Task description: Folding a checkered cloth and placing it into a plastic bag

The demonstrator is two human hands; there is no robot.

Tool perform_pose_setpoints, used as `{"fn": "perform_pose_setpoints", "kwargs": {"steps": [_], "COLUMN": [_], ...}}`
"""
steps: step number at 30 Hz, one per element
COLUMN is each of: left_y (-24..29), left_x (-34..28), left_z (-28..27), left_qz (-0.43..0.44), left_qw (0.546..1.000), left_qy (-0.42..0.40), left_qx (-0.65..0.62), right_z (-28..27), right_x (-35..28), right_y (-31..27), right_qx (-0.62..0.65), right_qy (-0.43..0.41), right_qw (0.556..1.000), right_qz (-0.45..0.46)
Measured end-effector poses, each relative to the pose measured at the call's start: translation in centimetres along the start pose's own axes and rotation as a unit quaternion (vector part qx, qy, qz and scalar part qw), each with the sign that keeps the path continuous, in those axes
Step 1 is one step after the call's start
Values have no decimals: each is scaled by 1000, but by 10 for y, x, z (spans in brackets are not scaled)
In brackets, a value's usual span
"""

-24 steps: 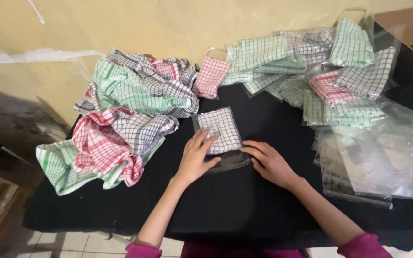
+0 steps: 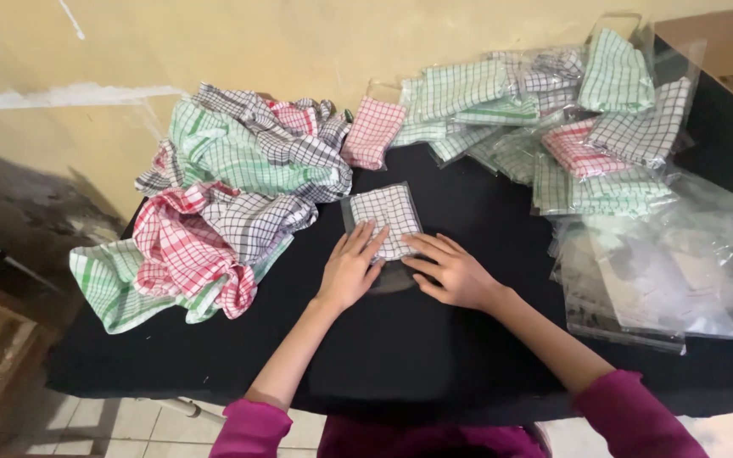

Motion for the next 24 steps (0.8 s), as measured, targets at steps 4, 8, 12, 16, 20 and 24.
{"fn": "perform_pose_setpoints", "kwargs": {"steps": [4,8,12,16,20,24], "left_y": [-9,-22,-25,-19,5,41], "left_x": [-3,-8,-16,-19,-15,-20], "left_z": [1,18,20,16,-18,-45], "left_qz": [6,-9,-23,-27,-77,-21], "left_qw": [999,994,983,977,974,976], "left_qy": [-12,-97,-180,-211,-201,-156], "left_qx": [41,41,18,16,-76,-148], "right_z": [6,6,10,8,4,-19], "right_x": [-7,-8,-12,-13,-17,-21], "right_y": [5,10,15,16,26,39], "right_qx": [-6,23,81,93,98,192], "right_qy": [-16,-50,-107,-114,-107,-48], "right_qw": [1000,998,989,985,983,965], "right_qz": [-5,13,62,85,114,169]}}
Point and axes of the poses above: each hand's wrist, its own x-axis towards the middle knuckle, its own z-axis out of the palm, y = z × x, the point moved 10 cm from there along x, towards the middle knuckle, and after that the axes turned 7 degrees about y, right-handed, at the moved point
